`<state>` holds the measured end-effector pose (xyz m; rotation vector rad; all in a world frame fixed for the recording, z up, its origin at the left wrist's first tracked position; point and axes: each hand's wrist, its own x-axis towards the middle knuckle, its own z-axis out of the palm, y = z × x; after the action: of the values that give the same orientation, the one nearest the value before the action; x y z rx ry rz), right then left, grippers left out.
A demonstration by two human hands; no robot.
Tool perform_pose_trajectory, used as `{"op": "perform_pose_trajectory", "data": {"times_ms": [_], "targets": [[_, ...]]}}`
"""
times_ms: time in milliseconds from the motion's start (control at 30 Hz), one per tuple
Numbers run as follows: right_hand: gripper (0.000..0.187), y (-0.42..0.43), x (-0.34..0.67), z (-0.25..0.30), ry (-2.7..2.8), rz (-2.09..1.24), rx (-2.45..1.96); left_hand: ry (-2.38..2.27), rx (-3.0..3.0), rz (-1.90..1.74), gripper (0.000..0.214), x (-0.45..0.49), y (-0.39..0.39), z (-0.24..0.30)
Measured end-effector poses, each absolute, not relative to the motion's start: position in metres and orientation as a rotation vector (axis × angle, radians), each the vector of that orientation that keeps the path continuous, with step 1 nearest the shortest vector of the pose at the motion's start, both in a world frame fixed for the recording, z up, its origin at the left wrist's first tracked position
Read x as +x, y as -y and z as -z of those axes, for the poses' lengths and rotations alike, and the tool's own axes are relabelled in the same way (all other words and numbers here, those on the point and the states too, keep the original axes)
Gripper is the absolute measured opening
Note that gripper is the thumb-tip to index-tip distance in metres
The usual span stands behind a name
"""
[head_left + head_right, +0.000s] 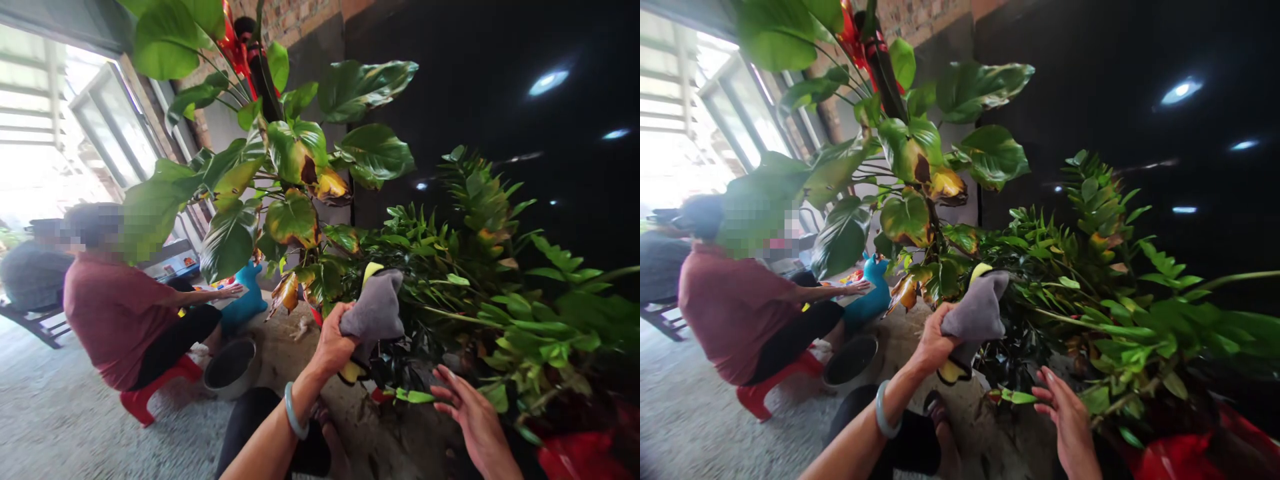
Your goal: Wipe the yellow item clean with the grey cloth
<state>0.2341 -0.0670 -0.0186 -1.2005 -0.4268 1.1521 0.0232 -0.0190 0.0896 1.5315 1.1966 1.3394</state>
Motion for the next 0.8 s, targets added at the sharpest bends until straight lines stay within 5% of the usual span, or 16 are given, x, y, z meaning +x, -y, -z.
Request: {"op": "perform_pose_trajectory", "data": {"times_ms": [233,500,800], "targets": [[0.036,0.07,0.236,0.009,0.378,-1.18,-1.225,-1.114,1.75,-0.793,0.021,0.01,0.044,-0.045],[0.036,0.071,0.234,0.012,0.436,-1.158,-1.184,-1.269,1.497,-1.432,0.025,0.01,0.017,-0.097],[0.039,0.073,0.235,0.007,0.388,-1.167,-1.21,-1.161,1.731,-0.903,0.022,-0.012,0.039,-0.047]]}}
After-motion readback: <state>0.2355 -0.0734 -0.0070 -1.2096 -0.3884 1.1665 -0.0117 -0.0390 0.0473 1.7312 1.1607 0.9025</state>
